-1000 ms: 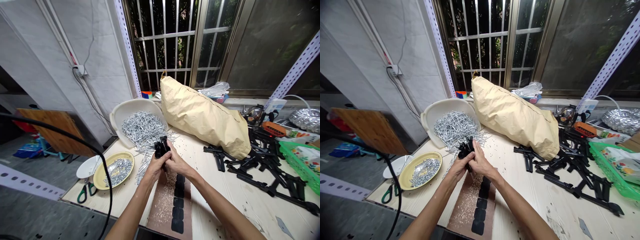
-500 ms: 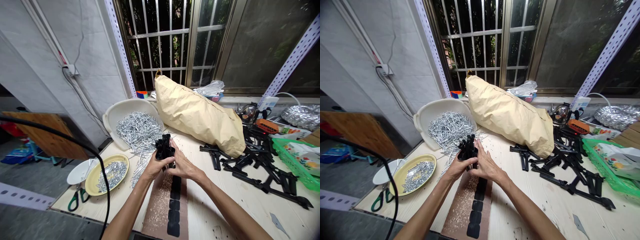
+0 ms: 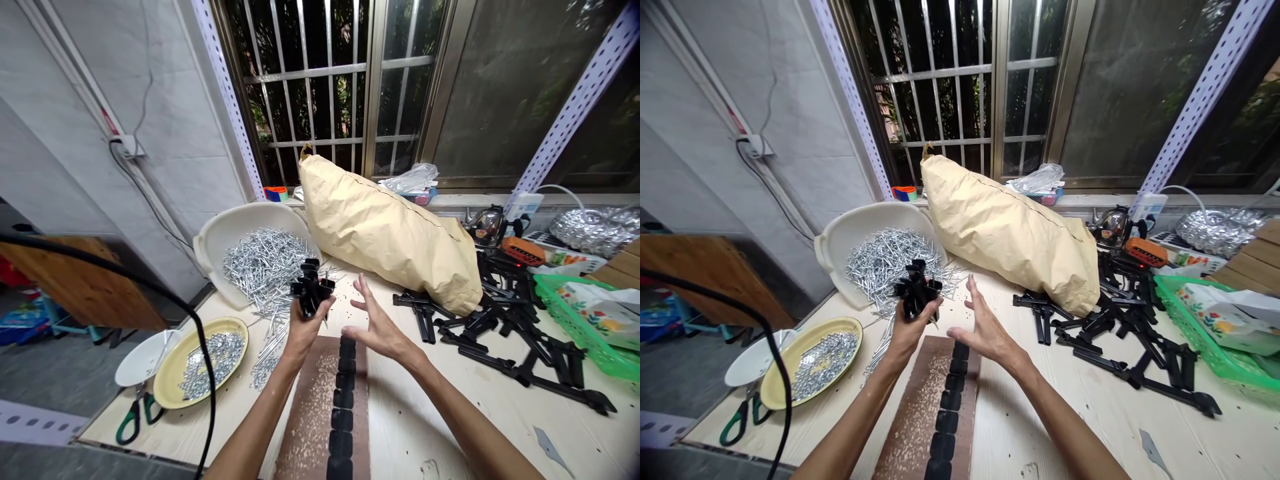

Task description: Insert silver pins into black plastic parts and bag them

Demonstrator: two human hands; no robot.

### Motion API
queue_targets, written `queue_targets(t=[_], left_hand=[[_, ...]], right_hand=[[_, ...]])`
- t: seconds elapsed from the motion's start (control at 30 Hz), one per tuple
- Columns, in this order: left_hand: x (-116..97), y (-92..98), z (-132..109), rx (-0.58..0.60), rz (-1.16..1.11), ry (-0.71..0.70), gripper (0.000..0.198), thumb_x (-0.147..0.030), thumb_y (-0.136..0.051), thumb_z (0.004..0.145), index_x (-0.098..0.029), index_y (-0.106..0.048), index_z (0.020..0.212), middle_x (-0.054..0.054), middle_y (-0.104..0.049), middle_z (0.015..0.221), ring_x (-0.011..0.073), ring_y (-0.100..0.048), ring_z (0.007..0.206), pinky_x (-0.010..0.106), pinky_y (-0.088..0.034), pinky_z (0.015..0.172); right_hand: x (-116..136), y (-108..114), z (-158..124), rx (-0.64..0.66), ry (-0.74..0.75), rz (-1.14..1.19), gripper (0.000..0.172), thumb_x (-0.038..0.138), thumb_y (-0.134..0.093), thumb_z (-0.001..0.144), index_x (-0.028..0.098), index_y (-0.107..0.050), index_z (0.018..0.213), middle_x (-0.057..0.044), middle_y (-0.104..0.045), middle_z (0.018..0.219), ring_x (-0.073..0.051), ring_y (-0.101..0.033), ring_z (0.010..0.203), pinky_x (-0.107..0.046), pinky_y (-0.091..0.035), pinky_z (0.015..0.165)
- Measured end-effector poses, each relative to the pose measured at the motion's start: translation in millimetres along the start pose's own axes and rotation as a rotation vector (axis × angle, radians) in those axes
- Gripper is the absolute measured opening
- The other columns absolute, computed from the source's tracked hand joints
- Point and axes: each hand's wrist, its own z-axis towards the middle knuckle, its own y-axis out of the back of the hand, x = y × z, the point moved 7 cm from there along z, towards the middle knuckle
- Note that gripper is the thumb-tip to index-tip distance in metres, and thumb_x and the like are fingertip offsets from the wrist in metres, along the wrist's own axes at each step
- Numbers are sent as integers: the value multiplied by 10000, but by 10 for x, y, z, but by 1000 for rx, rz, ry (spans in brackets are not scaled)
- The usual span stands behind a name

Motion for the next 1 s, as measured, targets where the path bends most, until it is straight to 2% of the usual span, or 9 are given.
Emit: queue_targets(t=[0.1, 0.27, 0.33, 0.43, 0.53, 0.63, 0.73, 0.87, 1.0], left_hand=[[31, -57, 15, 117, 71, -37, 344, -316, -740, 637, -175, -671, 944, 73, -699, 955, 239, -637, 898, 326, -478, 809], [128, -223, 81, 273, 300, -155, 256, -282, -705, 663, -178, -648, 890, 49, -692, 883, 214, -635, 803, 311, -480, 739], [238, -299, 133, 297, 365, -115, 267, -286, -709, 653, -169, -631, 880, 36, -686, 818, 206, -628, 763, 298, -476, 690], [395, -466, 178, 383, 343, -50, 321, -326, -716, 643, -143, -609, 884, 34, -666, 774, 189, -609, 719, 275, -459, 640], [500, -648, 178, 510, 309, -47, 331, -377, -705, 648, -130, -606, 844, 28, -637, 740, 173, -584, 694, 257, -441, 626], [582, -770, 179, 590, 373, -89, 342, -371, -692, 651, -130, -595, 872, 25, -628, 767, 168, -574, 695, 248, -433, 618], [651, -869, 211, 654, 483, -148, 356, -338, -688, 644, -137, -583, 919, 19, -634, 797, 168, -574, 703, 238, -427, 610], [762, -923, 362, 673, 705, -181, 292, -299, -632, 706, -155, -575, 953, 24, -646, 849, 174, -590, 755, 238, -427, 639], [944, -928, 454, 692, 894, -169, 278, -193, -611, 691, -187, -595, 968, 36, -658, 908, 213, -596, 860, 277, -419, 732]], right_hand=[[-65, 187, -10, -160, -66, 25, 841, 336, -600, 805, 282, -77, 1462, -163, -361, 1398, -229, -608, 1002, -442, -480, 874], [-209, 381, -59, -357, -144, 31, 581, 378, -541, 839, 228, -360, 1370, -127, -547, 1192, -167, -644, 767, -383, -513, 785], [-379, 383, -74, -353, -231, 115, 567, 409, -541, 832, 209, -398, 1344, -109, -571, 1123, -158, -649, 724, -358, -524, 739], [-624, 241, -63, -205, -338, 373, 574, 445, -590, 786, 188, -470, 1285, -80, -583, 1060, -152, -656, 710, -330, -537, 696], [-736, 167, -47, -187, -361, 518, 459, 464, -625, 747, 146, -603, 1077, -51, -630, 904, -153, -647, 718, -309, -538, 693], [-752, 131, -21, -215, -345, 533, 403, 430, -683, 693, 144, -610, 967, -31, -649, 821, -159, -647, 711, -302, -540, 685], [-856, 137, -48, -301, -444, 583, 462, 384, -751, 608, 149, -574, 965, -16, -652, 768, -163, -648, 629, -292, -549, 594], [-1075, 371, -242, -546, -576, 584, 420, 416, -724, 630, 156, -526, 893, 18, -600, 670, -129, -620, 530, -243, -534, 506], [-1121, 656, -548, -697, -581, 520, 576, 417, -735, 635, 180, -446, 1073, 42, -567, 728, -119, -615, 530, -261, -549, 529]])
